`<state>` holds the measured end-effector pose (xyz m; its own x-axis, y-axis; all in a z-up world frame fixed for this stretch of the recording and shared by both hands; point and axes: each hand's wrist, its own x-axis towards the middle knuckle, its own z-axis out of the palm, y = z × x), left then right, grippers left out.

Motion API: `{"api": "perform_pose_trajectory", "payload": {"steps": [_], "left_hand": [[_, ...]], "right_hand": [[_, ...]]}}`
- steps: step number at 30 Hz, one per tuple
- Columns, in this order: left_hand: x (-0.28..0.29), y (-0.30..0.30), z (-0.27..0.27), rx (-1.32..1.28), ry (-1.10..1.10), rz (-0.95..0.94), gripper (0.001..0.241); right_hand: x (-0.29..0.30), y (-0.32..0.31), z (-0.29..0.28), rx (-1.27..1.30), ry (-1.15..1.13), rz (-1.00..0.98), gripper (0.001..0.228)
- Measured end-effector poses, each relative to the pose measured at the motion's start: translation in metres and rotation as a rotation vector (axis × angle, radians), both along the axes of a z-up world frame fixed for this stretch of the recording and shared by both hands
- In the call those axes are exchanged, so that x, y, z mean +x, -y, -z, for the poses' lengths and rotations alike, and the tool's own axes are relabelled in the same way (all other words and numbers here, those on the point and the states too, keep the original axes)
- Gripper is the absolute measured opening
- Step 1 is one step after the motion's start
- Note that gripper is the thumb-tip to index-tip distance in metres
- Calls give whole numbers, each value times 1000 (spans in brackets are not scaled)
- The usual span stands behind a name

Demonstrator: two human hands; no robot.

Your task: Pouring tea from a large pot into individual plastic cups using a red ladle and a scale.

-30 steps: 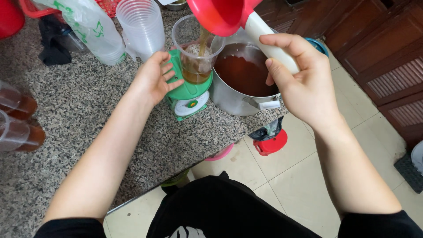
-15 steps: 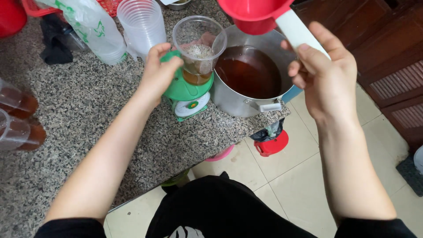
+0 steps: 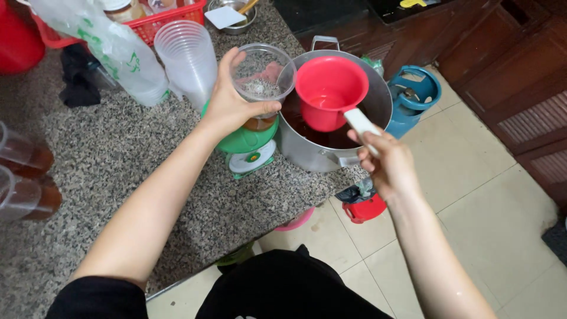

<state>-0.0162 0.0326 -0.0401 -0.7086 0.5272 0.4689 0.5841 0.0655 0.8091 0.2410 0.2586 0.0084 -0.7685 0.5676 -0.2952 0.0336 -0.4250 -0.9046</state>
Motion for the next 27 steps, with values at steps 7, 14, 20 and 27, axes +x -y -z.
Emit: {"api": "perform_pose_trajectory", "payload": {"steps": [7,14,20,27], "left_hand": [[7,-33,-17,-62,-42,14,123],[11,-72,-26,-254,-235,30,125],[12,-88,-28,-416,-269,-11,134],[14,-104,-30,-531,-270,-9,134]], "right_hand": [[9,7,16,-73,-20,43,48],[20,12,27,-25,-50,63,49],[27,12,38,-47,-39,88,48],[30,15,35,-93,-22,93,49]]}}
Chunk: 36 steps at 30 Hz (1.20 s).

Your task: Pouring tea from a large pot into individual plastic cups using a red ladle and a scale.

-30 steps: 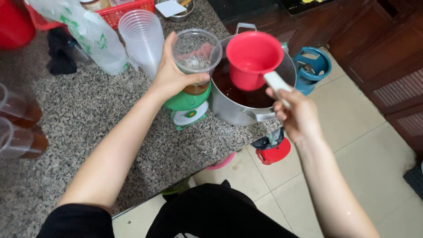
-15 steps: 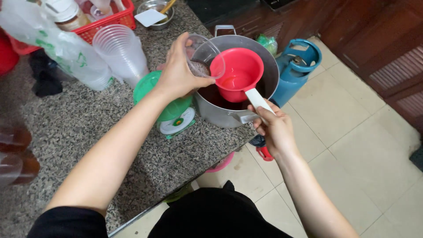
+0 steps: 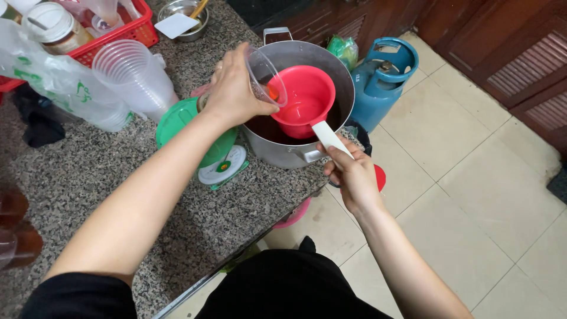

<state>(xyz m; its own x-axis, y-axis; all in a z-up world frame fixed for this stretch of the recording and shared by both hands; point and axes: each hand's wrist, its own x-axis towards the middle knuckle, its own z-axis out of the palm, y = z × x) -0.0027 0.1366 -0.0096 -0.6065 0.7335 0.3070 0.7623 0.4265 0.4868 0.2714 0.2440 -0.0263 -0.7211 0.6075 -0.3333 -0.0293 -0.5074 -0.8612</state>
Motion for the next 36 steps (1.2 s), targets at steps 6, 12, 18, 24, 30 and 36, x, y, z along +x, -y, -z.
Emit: {"api": "perform_pose_trajectory", "payload": {"steps": [6,12,18,24,30,36], "left_hand": [[-2,-10,8,-18,-30,3,135],[-4,-12,10,-22,-22,8,134],[0,-4,-4,-23,26,-2,134],[-2,23,-13,125,51,5,131],[-12,67,-10,249,200,-33,125],[-12,106,-1,317,242,-103,118]], "right_hand": [[0,-1,5,-3,-25,-1,45],[0,-3,5,-21,-20,7,48],[0,-1,2,-8,-34,-4,49],[1,1,-11,-18,-74,-9,55],[-4,6,-24,-24,-80,-29,53],[-12,11,-35,-27,-59,-47,50]]}}
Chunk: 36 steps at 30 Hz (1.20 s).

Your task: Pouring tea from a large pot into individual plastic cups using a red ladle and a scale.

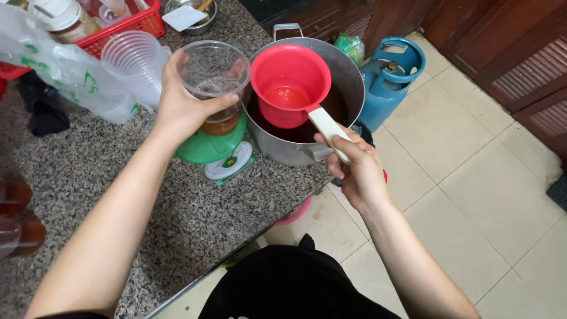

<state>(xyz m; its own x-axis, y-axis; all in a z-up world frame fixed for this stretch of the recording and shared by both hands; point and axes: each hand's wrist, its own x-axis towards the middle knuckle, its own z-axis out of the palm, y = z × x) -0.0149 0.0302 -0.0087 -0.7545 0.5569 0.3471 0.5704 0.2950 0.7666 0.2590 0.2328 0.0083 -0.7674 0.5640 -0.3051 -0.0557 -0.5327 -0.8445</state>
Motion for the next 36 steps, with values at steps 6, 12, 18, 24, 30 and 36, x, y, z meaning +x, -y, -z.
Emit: {"api": "perform_pose_trajectory", "payload": {"steps": [6,12,18,24,30,36], "left_hand": [[8,14,7,3,49,-54,123],[14,22,13,40,127,-51,122],[10,25,26,96,128,-8,123],[12,29,27,65,161,-31,119],[14,32,24,88,163,-5,118],[18,35,20,96,197,16,113]], "right_hand": [[-6,-2,-1,47,-31,-14,51],[-10,-1,-8,66,-35,-2,52],[-10,-1,-6,44,-17,15,55],[-8,-1,-2,62,-11,10,53],[-8,-1,0,59,-13,1,55],[-10,4,-13,132,2,4,54]]}}
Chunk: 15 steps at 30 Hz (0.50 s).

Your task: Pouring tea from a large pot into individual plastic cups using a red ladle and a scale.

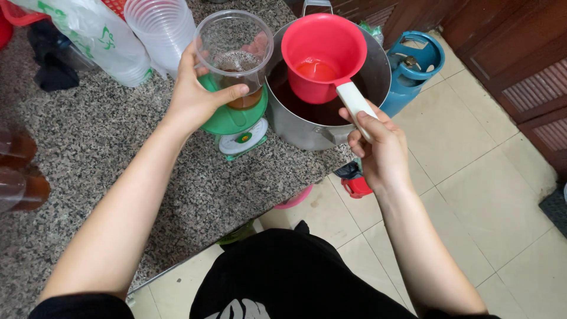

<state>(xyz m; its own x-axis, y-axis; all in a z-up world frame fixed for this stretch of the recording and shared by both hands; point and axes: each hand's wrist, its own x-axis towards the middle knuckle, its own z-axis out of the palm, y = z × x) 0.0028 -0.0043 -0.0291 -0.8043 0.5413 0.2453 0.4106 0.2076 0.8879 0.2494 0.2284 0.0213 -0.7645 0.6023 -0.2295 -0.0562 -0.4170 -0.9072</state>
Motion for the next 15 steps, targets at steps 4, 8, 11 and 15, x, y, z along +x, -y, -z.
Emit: {"api": "perform_pose_trajectory", "payload": {"steps": [4,8,11,15], "left_hand": [[-1,4,1,14,11,35,109],[-2,10,3,-20,54,3,116],[1,13,-4,-68,125,-18,119],[0,17,-7,-70,170,-23,103]], "right_hand": [[-2,-3,-12,83,-28,16,53],[-5,-6,-34,235,-56,34,52],[-6,-4,-56,358,-81,17,53],[-8,6,-80,539,-102,-15,56]]}}
